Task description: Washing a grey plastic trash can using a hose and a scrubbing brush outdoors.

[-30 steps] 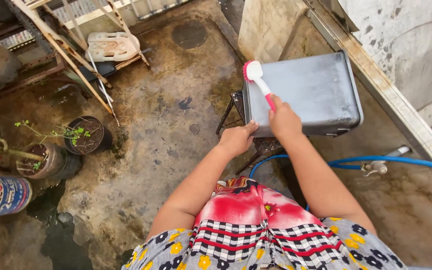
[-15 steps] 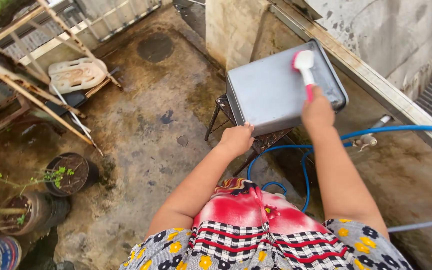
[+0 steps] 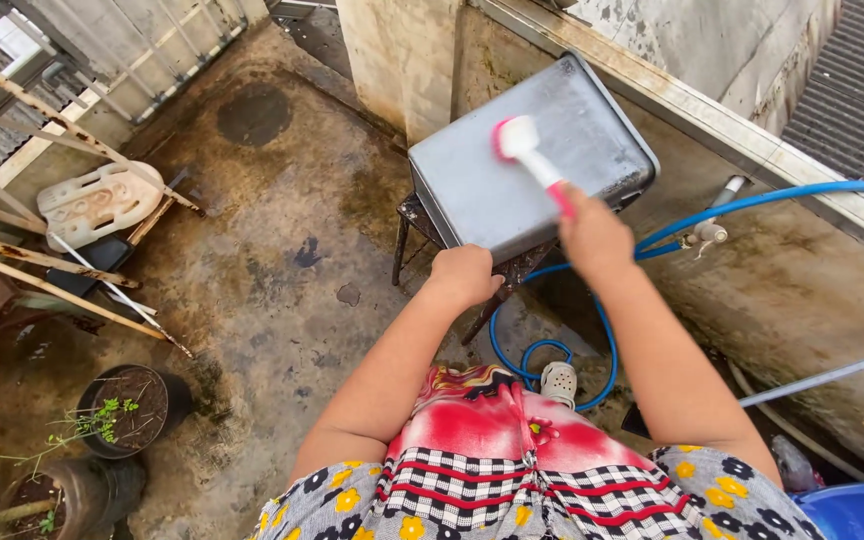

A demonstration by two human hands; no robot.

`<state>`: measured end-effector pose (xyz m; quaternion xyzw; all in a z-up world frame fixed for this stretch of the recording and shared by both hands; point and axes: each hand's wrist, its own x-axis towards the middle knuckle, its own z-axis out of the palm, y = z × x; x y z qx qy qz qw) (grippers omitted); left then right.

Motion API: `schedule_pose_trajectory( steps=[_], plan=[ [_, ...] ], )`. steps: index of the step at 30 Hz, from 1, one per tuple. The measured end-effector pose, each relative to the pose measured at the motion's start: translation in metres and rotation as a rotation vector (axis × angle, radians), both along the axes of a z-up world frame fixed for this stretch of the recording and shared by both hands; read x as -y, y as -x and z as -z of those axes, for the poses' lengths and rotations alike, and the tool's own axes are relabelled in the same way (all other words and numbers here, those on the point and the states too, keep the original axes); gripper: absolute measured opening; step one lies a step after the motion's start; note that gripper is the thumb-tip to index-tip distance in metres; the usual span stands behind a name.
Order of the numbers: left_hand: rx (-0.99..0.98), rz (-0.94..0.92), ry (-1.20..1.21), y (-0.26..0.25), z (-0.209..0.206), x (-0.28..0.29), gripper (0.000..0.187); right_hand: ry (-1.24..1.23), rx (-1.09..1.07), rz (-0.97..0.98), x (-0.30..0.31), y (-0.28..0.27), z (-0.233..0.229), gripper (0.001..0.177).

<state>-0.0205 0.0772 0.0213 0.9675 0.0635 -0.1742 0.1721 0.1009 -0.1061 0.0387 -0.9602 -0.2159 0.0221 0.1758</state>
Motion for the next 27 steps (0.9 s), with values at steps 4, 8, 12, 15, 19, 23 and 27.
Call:
schedule_pose_trajectory(
  steps=[4,8,12,15,19,23,27],
  plan=[
    [0.003,-0.029,0.0,-0.008,0.001,-0.004,0.044,-0.055,0.09,0.13,0.019,-0.062,0.008,0.051],
    [-0.035,-0.084,0.008,-0.001,0.003,0.002,0.043,-0.129,0.084,0.139,-0.016,-0.076,0.024,0.051],
    [0.008,-0.137,0.011,0.002,0.011,0.008,0.041,0.008,-0.057,-0.045,-0.082,-0.04,0.042,0.051],
    [0.022,-0.2,0.032,-0.002,0.004,0.011,0.037,0.031,-0.074,-0.304,-0.103,0.009,0.036,0.055],
    [0.048,-0.256,0.035,0.0,0.007,0.014,0.036,0.018,-0.074,-0.357,-0.088,-0.008,0.011,0.054],
    [0.013,-0.288,0.01,-0.004,0.002,0.02,0.041,0.068,-0.021,-0.192,-0.049,-0.088,0.009,0.048],
    [0.001,-0.327,-0.003,-0.005,0.004,0.027,0.041,-0.05,0.006,0.006,-0.004,-0.139,-0.013,0.045]
  ],
)
